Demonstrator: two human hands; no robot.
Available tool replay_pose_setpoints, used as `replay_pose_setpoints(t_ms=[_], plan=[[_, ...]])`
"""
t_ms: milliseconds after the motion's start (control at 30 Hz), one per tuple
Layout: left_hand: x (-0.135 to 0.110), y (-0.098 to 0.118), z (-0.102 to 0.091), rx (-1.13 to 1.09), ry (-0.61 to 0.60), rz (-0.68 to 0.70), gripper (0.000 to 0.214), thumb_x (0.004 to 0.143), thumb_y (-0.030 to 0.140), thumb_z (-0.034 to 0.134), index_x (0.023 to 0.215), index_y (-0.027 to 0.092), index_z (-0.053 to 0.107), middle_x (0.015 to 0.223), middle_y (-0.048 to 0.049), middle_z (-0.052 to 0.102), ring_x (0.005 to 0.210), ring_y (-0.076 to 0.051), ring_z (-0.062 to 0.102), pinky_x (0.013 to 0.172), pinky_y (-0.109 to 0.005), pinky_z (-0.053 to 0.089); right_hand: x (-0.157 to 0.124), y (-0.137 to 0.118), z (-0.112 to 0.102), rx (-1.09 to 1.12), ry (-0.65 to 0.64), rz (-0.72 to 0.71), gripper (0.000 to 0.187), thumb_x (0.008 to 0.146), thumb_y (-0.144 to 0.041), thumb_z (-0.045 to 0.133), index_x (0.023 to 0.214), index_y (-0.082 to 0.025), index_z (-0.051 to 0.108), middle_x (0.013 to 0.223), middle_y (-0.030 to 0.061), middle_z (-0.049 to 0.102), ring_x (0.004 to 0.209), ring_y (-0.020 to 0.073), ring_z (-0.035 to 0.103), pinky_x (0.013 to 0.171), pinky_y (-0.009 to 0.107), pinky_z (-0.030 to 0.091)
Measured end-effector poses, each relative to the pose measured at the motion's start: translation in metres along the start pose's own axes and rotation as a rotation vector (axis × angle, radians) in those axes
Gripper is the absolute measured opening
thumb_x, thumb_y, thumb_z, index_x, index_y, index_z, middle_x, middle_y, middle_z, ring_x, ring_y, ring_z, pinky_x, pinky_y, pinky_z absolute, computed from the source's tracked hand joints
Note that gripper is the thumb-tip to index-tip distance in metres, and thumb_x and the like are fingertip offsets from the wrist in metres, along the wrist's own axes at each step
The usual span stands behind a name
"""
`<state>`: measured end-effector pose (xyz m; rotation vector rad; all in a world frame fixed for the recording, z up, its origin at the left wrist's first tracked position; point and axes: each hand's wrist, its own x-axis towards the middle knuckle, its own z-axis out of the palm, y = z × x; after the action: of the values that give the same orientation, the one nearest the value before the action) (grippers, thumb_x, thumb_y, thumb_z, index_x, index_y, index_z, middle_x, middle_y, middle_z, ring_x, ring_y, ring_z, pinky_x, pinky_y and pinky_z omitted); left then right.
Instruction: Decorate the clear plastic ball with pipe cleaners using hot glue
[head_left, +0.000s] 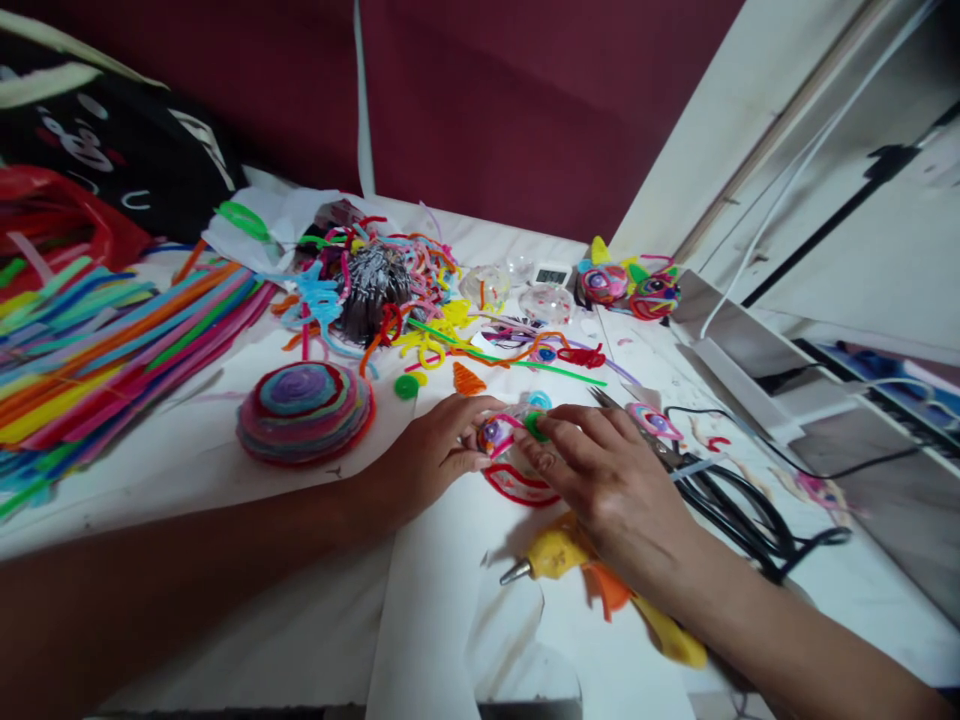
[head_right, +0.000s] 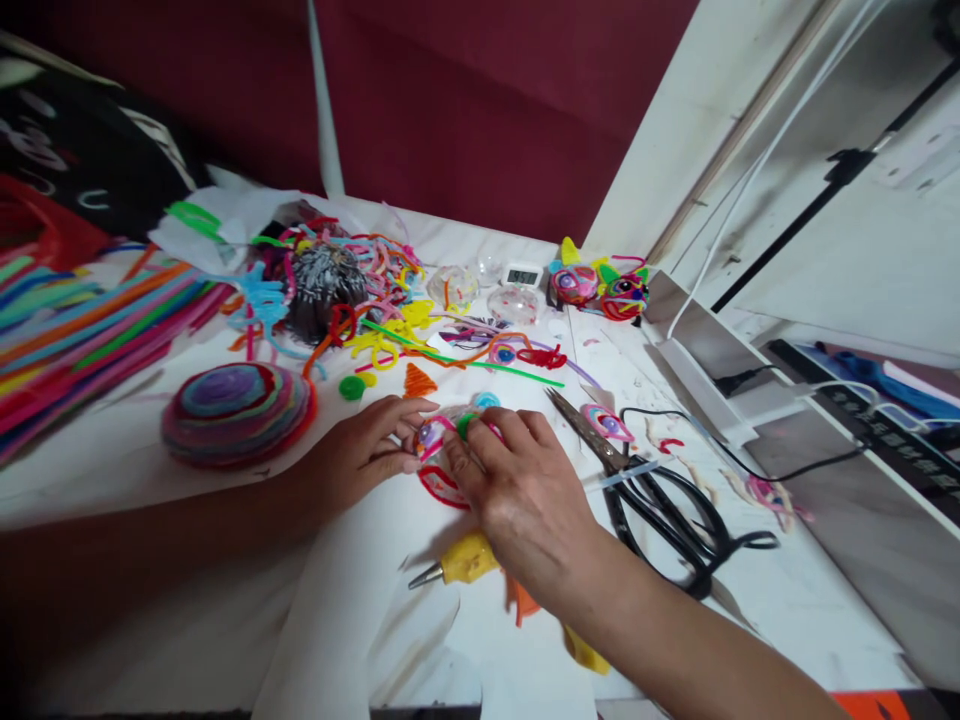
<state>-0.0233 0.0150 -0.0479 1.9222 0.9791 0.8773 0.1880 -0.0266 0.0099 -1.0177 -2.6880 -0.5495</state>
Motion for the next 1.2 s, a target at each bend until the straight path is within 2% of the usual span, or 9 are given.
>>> replay_pose_setpoints(t_ms=[167,433,733,1000,1200], plan=[[-0.0008,0.0016,0.0002,-0.029,-0.005,-0.028,0.051,0.076,0.011,0.057,0.125,0.024,0.048,0.100,-0.0023,0.055,0.087,-0.015,0.057,0.079,-0.031,0.053,0.0009,0.0012,0.0000,0.008,0.021,0.003,0.026,0.094,-0.018,0.046,0.109,-0.013,0.067,0.104,0.0124,0.068,0.097,0.0279,0.052,0.074,0.039,0.037],[-0.0006,0.0044,0.0007,-0.040,-0.006,-0.064,0.053,0.075,0.011,0.060,0.124,0.023,0.047,0.098,-0.0014,0.054,0.084,-0.014,0.057,0.074,-0.029,0.053,0.0002,0.0014,-0.0010,0.059,-0.025,0.030,0.025,0.088,-0.021,0.058,0.111,-0.015,0.066,0.100,0.0107,0.066,0.095,0.0270,0.051,0.076,0.039,0.036],[-0.0006,0.0050,-0.0017,0.064,-0.013,-0.053,0.038,0.075,0.016,0.061,0.113,0.022,0.056,0.098,-0.0016,0.054,0.085,-0.015,0.057,0.074,-0.029,0.052,0.0011,0.0007,-0.0030,0.076,-0.043,0.050,0.017,0.089,-0.023,0.059,0.101,-0.015,0.067,0.102,0.0106,0.066,0.098,0.0271,0.051,0.077,0.039,0.035],[-0.0016,0.0009,-0.0018,-0.013,-0.007,-0.078,0.041,0.074,0.015,0.062,0.114,0.023,0.054,0.096,-0.0014,0.055,0.086,-0.016,0.058,0.078,-0.031,0.053,-0.0003,0.0035,-0.0010,0.097,-0.003,0.028,0.023,0.091,-0.022,0.055,0.108,-0.014,0.066,0.102,0.0110,0.067,0.096,0.0277,0.051,0.078,0.038,0.034],[-0.0003,0.0047,-0.0022,-0.049,-0.001,-0.103,0.040,0.072,0.012,0.060,0.110,0.021,0.055,0.100,-0.0030,0.055,0.088,-0.016,0.059,0.079,-0.031,0.054,0.0004,0.0034,0.0006,0.100,-0.020,0.041,0.026,0.091,-0.023,0.056,0.113,-0.014,0.065,0.104,0.0105,0.067,0.098,0.0277,0.051,0.077,0.037,0.034]])
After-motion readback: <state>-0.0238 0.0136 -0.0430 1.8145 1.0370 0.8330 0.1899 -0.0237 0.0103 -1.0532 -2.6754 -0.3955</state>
